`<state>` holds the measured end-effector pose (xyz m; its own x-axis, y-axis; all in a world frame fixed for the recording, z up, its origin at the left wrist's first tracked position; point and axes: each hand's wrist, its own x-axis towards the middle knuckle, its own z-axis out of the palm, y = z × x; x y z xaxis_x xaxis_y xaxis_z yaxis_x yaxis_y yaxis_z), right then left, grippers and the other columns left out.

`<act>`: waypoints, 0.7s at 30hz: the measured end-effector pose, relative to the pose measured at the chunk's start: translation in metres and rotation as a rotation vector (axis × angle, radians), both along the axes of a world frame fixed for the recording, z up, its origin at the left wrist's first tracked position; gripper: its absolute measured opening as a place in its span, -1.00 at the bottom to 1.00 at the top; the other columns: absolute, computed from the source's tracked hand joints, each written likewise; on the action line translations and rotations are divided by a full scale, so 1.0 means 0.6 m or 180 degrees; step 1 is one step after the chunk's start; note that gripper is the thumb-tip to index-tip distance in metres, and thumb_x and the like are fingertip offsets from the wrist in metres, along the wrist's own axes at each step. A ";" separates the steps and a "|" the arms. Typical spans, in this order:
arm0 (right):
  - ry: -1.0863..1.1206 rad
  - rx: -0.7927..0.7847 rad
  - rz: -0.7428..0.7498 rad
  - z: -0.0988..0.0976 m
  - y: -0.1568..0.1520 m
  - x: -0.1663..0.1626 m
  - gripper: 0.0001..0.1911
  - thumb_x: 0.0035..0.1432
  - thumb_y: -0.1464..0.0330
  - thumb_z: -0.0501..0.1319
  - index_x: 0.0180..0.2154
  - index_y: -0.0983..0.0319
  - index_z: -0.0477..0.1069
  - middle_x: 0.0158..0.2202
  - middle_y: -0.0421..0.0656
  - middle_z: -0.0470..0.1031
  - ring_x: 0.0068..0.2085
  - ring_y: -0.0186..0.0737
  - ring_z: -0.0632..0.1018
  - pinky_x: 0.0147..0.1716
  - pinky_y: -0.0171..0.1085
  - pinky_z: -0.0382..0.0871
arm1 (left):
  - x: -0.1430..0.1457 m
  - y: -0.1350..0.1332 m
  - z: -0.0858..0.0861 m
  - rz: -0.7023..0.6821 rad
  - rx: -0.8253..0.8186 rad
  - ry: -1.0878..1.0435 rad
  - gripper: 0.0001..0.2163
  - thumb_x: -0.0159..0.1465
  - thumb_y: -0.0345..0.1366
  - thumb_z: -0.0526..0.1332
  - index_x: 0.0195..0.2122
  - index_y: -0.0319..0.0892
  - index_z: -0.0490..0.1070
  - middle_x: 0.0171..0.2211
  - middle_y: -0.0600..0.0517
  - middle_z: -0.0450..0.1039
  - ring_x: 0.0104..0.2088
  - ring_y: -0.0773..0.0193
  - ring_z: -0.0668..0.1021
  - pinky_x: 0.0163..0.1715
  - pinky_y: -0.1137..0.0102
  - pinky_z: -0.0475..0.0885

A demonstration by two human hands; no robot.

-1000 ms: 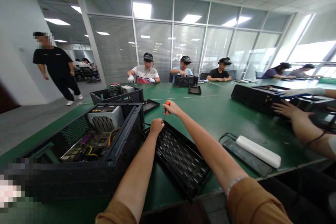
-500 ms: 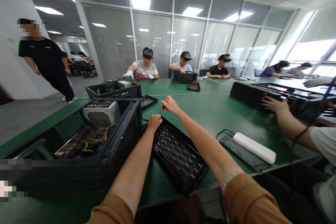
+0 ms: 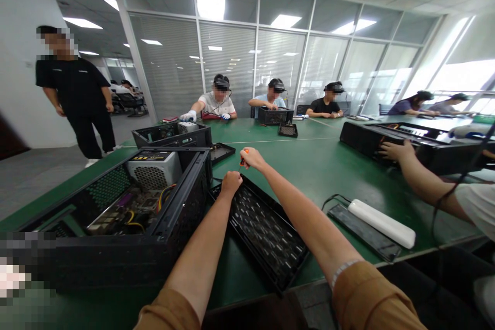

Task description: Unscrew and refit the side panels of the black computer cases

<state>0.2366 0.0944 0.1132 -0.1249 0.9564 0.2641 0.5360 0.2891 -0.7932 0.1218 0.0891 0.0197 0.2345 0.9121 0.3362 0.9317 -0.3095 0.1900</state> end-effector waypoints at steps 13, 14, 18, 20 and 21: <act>0.0374 -0.0213 0.0170 0.003 0.002 -0.005 -0.61 0.09 0.08 0.02 -0.53 0.27 0.22 -0.74 -0.26 0.30 -0.77 -0.45 0.30 -0.78 -0.47 0.20 | 0.001 -0.002 0.003 0.0093 -0.0118 -0.0043 -0.76 0.16 -0.29 0.04 -0.27 -0.18 0.47 -0.30 -0.07 0.46 -0.23 0.24 0.46 -0.15 0.42 0.29; 0.0533 -0.0378 0.0262 0.002 0.005 -0.005 -0.65 0.09 0.12 0.04 -0.52 0.27 0.21 -0.75 -0.29 0.28 -0.76 -0.44 0.31 -0.77 -0.47 0.22 | 0.002 -0.002 0.003 0.0095 -0.0122 -0.0041 -0.76 0.16 -0.30 0.04 -0.27 -0.18 0.47 -0.30 -0.07 0.46 -0.23 0.24 0.46 -0.15 0.42 0.29; 0.0931 -0.0750 0.0453 0.004 0.012 -0.003 -0.83 0.07 0.34 0.07 -0.50 0.27 0.17 -0.73 -0.32 0.25 -0.73 -0.44 0.35 -0.72 -0.46 0.29 | 0.002 -0.003 0.006 0.0112 -0.0147 -0.0042 -0.77 0.16 -0.30 0.05 -0.27 -0.18 0.47 -0.30 -0.08 0.46 -0.23 0.23 0.46 -0.16 0.42 0.30; 0.0951 -0.0758 0.0428 0.005 0.012 -0.002 -0.85 0.09 0.35 0.05 -0.49 0.27 0.17 -0.71 -0.30 0.28 -0.71 -0.43 0.37 -0.70 -0.45 0.31 | 0.003 -0.003 0.008 0.0107 -0.0151 -0.0045 -0.77 0.16 -0.30 0.05 -0.27 -0.19 0.46 -0.30 -0.08 0.46 -0.23 0.22 0.46 -0.17 0.41 0.31; 0.0927 -0.0744 0.0416 0.004 0.012 -0.001 -0.84 0.11 0.33 0.04 -0.47 0.27 0.18 -0.69 -0.29 0.31 -0.70 -0.43 0.38 -0.69 -0.45 0.31 | 0.003 -0.004 0.009 0.0099 -0.0148 -0.0046 -0.78 0.16 -0.31 0.05 -0.28 -0.19 0.47 -0.30 -0.09 0.46 -0.23 0.22 0.46 -0.17 0.40 0.31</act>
